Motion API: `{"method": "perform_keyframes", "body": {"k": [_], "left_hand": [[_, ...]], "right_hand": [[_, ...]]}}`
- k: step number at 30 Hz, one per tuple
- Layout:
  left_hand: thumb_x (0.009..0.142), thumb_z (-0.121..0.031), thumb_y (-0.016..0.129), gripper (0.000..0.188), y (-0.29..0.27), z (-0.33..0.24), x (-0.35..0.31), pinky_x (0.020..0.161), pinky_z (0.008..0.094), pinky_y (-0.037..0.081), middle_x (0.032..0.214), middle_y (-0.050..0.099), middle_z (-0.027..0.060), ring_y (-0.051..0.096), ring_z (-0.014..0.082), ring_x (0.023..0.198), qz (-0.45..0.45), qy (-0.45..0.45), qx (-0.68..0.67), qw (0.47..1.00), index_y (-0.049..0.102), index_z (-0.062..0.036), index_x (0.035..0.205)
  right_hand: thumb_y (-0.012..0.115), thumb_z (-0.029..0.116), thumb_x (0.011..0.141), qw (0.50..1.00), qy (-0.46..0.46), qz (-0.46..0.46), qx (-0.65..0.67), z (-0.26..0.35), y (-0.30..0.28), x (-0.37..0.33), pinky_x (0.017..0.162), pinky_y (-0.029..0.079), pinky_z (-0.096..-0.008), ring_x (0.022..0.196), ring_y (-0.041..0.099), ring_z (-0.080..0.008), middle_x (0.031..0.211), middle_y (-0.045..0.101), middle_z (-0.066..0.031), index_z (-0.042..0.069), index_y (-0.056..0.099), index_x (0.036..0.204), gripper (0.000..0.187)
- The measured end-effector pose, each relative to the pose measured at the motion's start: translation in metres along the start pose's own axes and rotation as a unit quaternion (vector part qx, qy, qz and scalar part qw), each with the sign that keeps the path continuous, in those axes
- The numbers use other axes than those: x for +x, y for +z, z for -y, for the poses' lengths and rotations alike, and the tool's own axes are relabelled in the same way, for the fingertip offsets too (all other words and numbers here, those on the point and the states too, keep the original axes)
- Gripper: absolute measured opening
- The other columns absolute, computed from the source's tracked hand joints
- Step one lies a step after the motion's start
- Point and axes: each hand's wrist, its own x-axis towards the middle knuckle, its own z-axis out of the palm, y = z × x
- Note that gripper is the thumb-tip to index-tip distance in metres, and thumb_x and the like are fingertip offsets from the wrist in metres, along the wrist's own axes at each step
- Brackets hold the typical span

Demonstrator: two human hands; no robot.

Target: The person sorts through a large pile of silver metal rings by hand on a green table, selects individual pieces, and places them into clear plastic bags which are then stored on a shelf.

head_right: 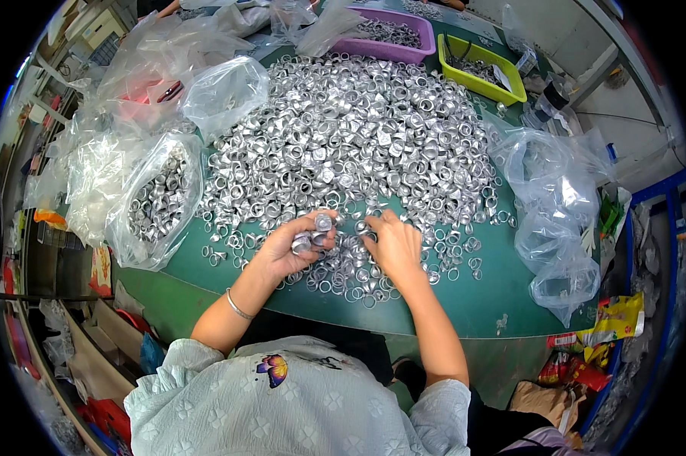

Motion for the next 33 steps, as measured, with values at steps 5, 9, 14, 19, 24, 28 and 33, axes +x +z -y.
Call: {"method": "perform_keyframes", "body": {"k": [5,9,14,19,24,28,33], "left_hand": [[0.085,-0.013,0.050,0.032,0.004,0.004,-0.002,0.037,0.0159,0.038,0.087,0.059,0.0082,0.061,0.0137,0.073,-0.002,-0.009,0.033,0.999,0.049,-0.0035,0.116],[0.087,-0.023,0.056,0.027,0.001,0.012,-0.002,0.039,0.0176,0.043,0.095,0.063,0.0100,0.064,0.0148,0.075,-0.032,-0.008,0.031,0.999,0.054,-0.0054,0.107],[0.087,-0.020,0.057,0.017,0.008,0.023,0.003,0.042,0.0206,0.049,0.091,0.064,0.0110,0.065,0.0176,0.077,-0.063,0.017,0.062,0.996,0.058,-0.0053,0.095],[0.077,-0.009,0.067,0.017,0.025,0.028,0.006,0.058,0.0233,0.045,0.082,0.061,0.0050,0.058,0.0139,0.073,-0.076,0.268,0.459,0.844,0.065,-0.0042,0.093],[0.070,-0.007,0.071,0.020,0.048,0.035,0.006,0.062,0.0268,0.042,0.072,0.052,0.0050,0.052,0.0165,0.068,-0.108,0.363,0.645,0.664,0.068,-0.0064,0.090],[0.071,-0.013,0.072,0.015,0.048,0.042,0.013,0.056,0.0316,0.042,0.072,0.053,0.0057,0.054,0.0207,0.063,-0.135,0.344,0.682,0.630,0.067,-0.0091,0.085],[0.073,-0.008,0.069,0.010,0.033,0.031,0.027,0.061,0.0258,0.040,0.071,0.055,0.0028,0.052,0.0123,0.066,-0.109,0.346,0.563,0.743,0.067,-0.0047,0.082]], "right_hand": [[0.075,0.014,0.066,0.966,0.054,-0.041,0.249,-0.026,0.003,-0.005,0.065,0.047,-0.0297,0.070,0.062,-0.0236,0.079,0.064,-0.0132,0.001,0.065,0.090,0.030],[0.074,0.004,0.063,0.947,0.066,-0.106,0.295,-0.016,-0.010,-0.012,0.065,0.045,-0.0268,0.067,0.057,-0.0171,0.074,0.060,-0.0086,0.001,0.064,0.088,0.027],[0.073,0.003,0.064,0.965,0.016,-0.130,0.226,0.003,-0.021,-0.020,0.060,0.045,-0.0308,0.068,0.059,-0.0204,0.074,0.059,-0.0090,0.003,0.064,0.092,0.029],[0.072,0.005,0.066,0.978,0.003,-0.159,0.137,0.013,-0.026,-0.029,0.056,0.046,-0.0338,0.065,0.060,-0.0266,0.080,0.060,-0.0077,0.007,0.062,0.095,0.031],[0.072,0.010,0.067,0.986,-0.018,-0.160,0.048,0.017,-0.021,-0.036,0.049,0.045,-0.0369,0.059,0.060,-0.0287,0.081,0.057,-0.0060,0.010,0.061,0.096,0.031],[0.072,0.010,0.066,0.987,-0.021,-0.156,0.022,0.017,-0.018,-0.037,0.048,0.044,-0.0376,0.055,0.058,-0.0286,0.080,0.056,-0.0067,0.009,0.061,0.097,0.032],[0.072,0.007,0.065,0.982,0.013,-0.164,0.087,0.006,-0.016,-0.036,0.054,0.046,-0.0355,0.063,0.060,-0.0285,0.080,0.058,-0.0083,0.005,0.061,0.095,0.032]]}}
